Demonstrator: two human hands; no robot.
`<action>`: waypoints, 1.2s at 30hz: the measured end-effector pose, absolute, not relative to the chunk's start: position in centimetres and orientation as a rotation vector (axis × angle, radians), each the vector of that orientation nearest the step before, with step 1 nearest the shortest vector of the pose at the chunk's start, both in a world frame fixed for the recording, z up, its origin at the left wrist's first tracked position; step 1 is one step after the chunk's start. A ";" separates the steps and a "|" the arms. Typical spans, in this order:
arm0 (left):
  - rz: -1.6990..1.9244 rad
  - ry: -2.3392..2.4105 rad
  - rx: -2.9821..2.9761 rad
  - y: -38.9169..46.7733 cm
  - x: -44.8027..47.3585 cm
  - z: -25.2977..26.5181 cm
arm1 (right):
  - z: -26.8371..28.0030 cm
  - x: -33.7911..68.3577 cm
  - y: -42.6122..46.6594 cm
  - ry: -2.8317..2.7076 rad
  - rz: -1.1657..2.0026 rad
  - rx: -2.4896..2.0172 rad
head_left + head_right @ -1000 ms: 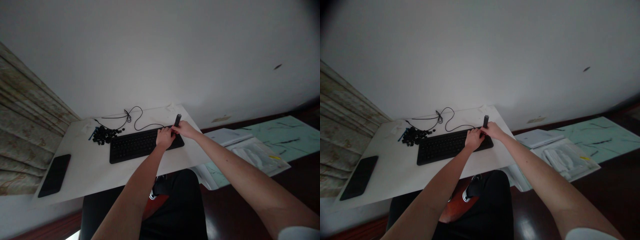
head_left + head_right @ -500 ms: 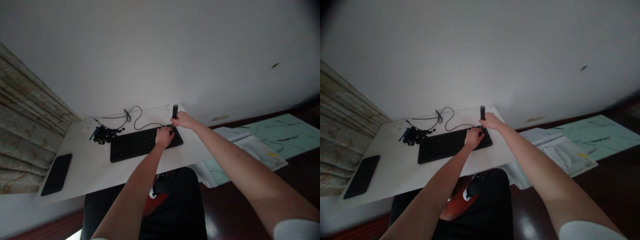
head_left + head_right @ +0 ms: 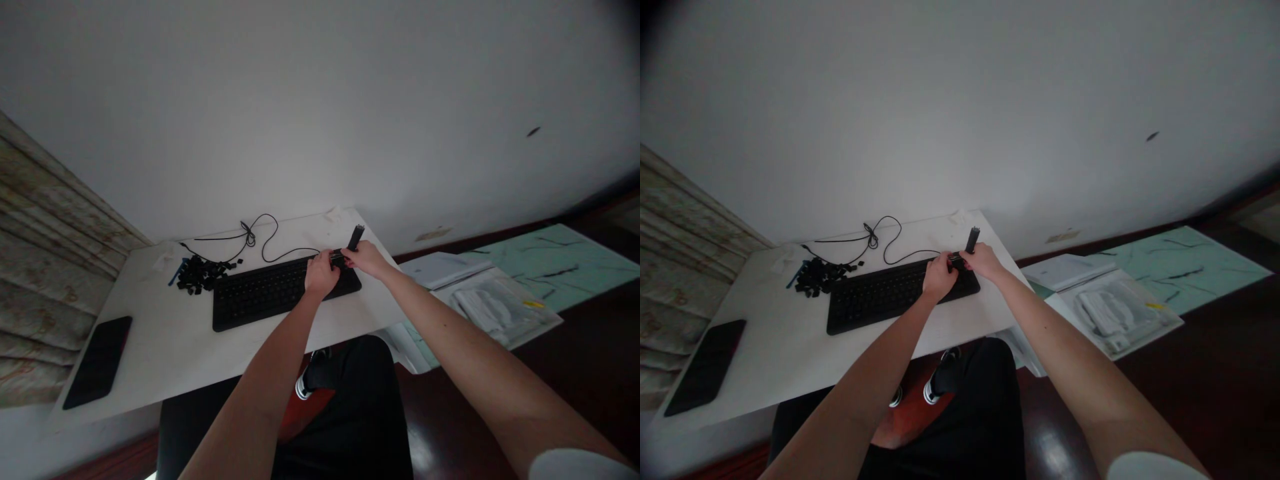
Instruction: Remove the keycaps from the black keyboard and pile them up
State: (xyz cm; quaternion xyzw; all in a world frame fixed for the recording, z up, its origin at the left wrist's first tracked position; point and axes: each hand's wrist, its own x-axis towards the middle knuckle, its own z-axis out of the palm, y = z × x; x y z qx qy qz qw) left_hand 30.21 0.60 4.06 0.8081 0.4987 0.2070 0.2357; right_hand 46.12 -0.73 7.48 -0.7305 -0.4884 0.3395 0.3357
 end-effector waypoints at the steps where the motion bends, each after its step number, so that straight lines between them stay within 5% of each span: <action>1: 0.578 1.371 2.203 0.6 30.2 4.1 | 7.6 46.0 -0.6 -1.275 0.886 -1.906; 36: 0.391 1.291 2.474 0.5 30.3 4.0 | 6.5 47.0 -0.6 -1.650 0.863 -1.725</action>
